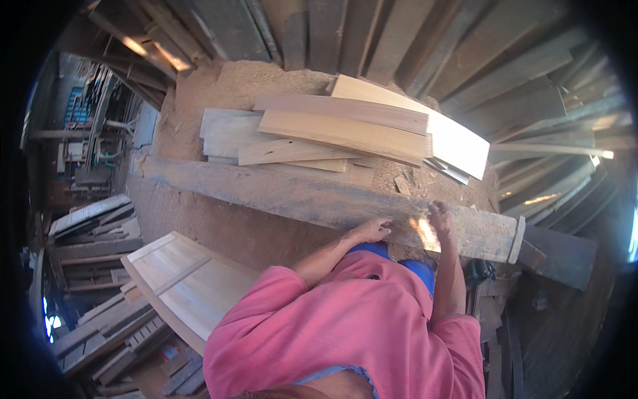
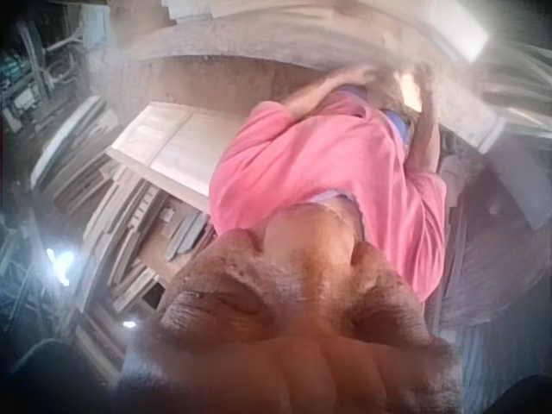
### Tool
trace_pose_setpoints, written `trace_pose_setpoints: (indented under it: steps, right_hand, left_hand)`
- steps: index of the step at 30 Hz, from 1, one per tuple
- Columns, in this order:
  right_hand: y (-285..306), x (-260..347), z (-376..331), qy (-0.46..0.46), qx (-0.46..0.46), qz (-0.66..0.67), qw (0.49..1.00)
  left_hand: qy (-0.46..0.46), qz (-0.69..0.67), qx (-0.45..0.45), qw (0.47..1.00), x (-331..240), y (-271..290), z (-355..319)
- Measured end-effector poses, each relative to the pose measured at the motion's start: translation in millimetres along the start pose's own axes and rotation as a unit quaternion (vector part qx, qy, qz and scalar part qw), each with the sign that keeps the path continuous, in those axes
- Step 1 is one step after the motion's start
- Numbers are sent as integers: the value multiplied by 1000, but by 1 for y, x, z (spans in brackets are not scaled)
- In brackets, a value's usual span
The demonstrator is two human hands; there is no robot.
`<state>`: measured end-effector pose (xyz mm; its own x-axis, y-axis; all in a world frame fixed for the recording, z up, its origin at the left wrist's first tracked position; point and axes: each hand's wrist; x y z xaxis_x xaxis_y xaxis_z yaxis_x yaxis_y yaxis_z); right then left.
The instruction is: The person selects wooden planks from a pile, positions them on a workbench, and uses a circular saw to cut them. They also use a hammer to tap pieces into alignment and handle various wood scraps throughout the process.
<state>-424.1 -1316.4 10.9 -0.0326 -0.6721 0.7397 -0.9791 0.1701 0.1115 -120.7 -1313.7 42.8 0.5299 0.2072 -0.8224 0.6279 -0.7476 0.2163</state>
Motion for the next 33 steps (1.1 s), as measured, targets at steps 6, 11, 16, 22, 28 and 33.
trace_pose_setpoints:
  steps: [6, 11, 16, 22, 28, 33]
  right_hand:
    - [-47, 85, 60, 30, -17, 44, 998]
    - [-69, 121, 90, 29, 45, 18, 998]
    - [-96, 123, 94, 29, 8, 52, 998]
    - [-89, 94, 13, 27, 147, 130, 980]
    - [-90, 55, -84, -72, 207, 110, 969]
    - [-58, 14, -91, -83, 137, 131, 978]
  left_hand:
    - [78, -146, -167, 972, 61, 44, -22]
    - [104, -300, -246, 916, 71, 67, -31]
    - [115, -391, -273, 871, 61, 96, -26]
    - [111, -581, -359, 722, 42, 156, 2]
    - [2, -660, -420, 623, 102, 220, 23]
    - [-44, -617, -423, 662, 99, 190, 21]
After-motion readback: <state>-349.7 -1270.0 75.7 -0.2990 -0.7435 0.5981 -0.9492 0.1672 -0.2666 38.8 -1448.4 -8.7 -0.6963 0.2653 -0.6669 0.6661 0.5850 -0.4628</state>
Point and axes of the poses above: each hand's wrist, its own z-axis towards the middle knuckle, its own y-axis out of the back of the hand, x = y × z, and after that the axes turned 1 degree about -z, right-handed
